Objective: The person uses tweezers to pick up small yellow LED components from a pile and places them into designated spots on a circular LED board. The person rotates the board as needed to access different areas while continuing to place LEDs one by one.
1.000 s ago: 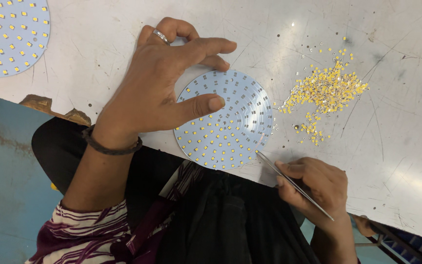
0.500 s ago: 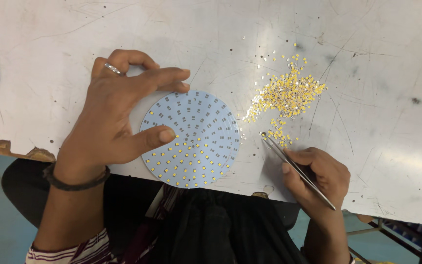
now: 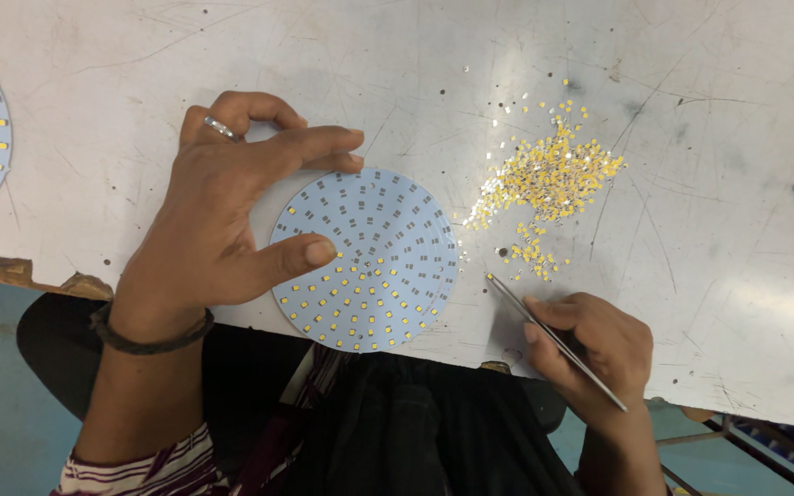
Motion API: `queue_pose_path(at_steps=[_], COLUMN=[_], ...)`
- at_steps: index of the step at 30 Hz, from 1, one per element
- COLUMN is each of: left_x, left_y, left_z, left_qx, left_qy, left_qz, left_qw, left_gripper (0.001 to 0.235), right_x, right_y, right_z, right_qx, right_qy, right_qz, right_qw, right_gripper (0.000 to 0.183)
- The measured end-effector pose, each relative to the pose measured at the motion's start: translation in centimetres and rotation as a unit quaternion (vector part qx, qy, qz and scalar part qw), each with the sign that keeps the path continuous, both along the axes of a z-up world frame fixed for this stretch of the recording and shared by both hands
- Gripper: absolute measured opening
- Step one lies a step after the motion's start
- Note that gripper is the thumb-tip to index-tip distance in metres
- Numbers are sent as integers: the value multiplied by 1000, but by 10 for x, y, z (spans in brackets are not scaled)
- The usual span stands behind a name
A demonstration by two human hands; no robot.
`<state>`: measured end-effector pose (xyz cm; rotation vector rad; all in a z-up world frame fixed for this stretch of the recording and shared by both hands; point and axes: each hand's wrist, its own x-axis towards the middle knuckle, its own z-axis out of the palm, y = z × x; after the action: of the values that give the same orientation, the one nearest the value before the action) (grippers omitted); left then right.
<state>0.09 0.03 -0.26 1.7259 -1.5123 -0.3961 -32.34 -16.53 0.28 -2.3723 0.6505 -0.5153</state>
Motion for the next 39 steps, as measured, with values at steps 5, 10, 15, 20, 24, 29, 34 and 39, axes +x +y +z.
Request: queue_pose_path(at_steps=[5,10,15,20,24,29,34,39], left_x=[0,1,2,2,1,2,2,3], left_y=[0,1,5,8,10,10,11,10], left_z=[-1,-1,7,1,-4,-5,-4,-4], left_qx=[3,-9,0,-15,-29,-25,-20,-20], left_qy=[-1,-10,-14,-50,-32,-39,-37,-42], left_qz=[-3,-4,-12,-18,-5,-10,-12,-12], left_qw=[1000,1000,1000,998,999,999,999,999], left_gripper=[73,71,75,76,77,77,79,79], right_x=[-2,1,3,21,33,43,48,48], right_y=[0,0,10,31,34,32,33,36], right_z=[-1,-1,7,8,6,5,7,5], right_qx=[-6,-12,9,40,36,24,31,20], right_qy=[5,-6,6,2,23,37,28,27], right_qz=[18,22,14,72,97,95,107,111], right_qw=[1000,1000,1000,997,994,995,993,993], right_gripper=[20,20,15,15,17,17,19,19])
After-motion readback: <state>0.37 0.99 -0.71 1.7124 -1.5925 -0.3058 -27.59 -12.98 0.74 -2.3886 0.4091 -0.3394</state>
